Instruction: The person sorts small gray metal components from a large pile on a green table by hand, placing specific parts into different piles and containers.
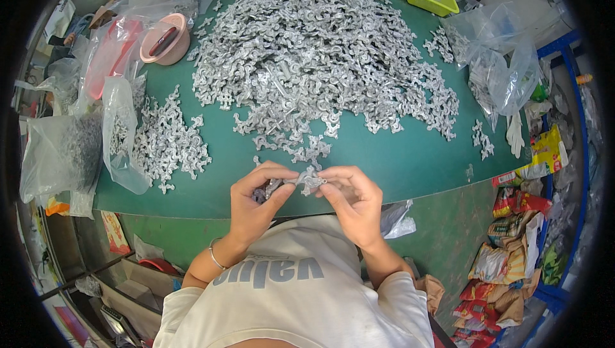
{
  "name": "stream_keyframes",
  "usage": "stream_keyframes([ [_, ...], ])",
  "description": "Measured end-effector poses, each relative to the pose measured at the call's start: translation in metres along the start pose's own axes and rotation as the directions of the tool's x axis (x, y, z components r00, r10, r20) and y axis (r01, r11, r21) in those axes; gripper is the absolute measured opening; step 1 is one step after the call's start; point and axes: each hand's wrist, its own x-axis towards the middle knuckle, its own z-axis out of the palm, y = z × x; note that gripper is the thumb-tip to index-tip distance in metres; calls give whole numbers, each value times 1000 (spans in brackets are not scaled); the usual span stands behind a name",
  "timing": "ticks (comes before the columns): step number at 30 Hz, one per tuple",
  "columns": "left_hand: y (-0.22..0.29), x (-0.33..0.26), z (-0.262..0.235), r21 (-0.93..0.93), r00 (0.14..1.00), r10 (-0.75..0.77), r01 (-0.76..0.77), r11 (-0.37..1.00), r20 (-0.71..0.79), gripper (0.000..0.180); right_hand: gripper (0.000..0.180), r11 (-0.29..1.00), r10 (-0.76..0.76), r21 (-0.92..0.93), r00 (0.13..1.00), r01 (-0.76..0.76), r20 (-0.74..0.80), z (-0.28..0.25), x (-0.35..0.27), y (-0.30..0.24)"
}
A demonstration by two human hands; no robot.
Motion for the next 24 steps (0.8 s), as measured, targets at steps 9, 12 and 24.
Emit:
stream_keyframes([
  [9, 4, -3, -11, -334, 799, -516, 599, 728, 310, 20, 10, 971, 162, 171, 986, -166, 37, 0, 4, 0],
  [12, 0, -4, -12, -421, 803, -485, 595, 685, 347, 24, 12, 943, 208, 256, 977, -214, 52, 3, 6, 0],
  [24, 2, -5, -12, -487, 812, -426, 582, 652, 400, 24, 8, 885, 218, 397, 970, -243, 107, 3, 7, 2],
])
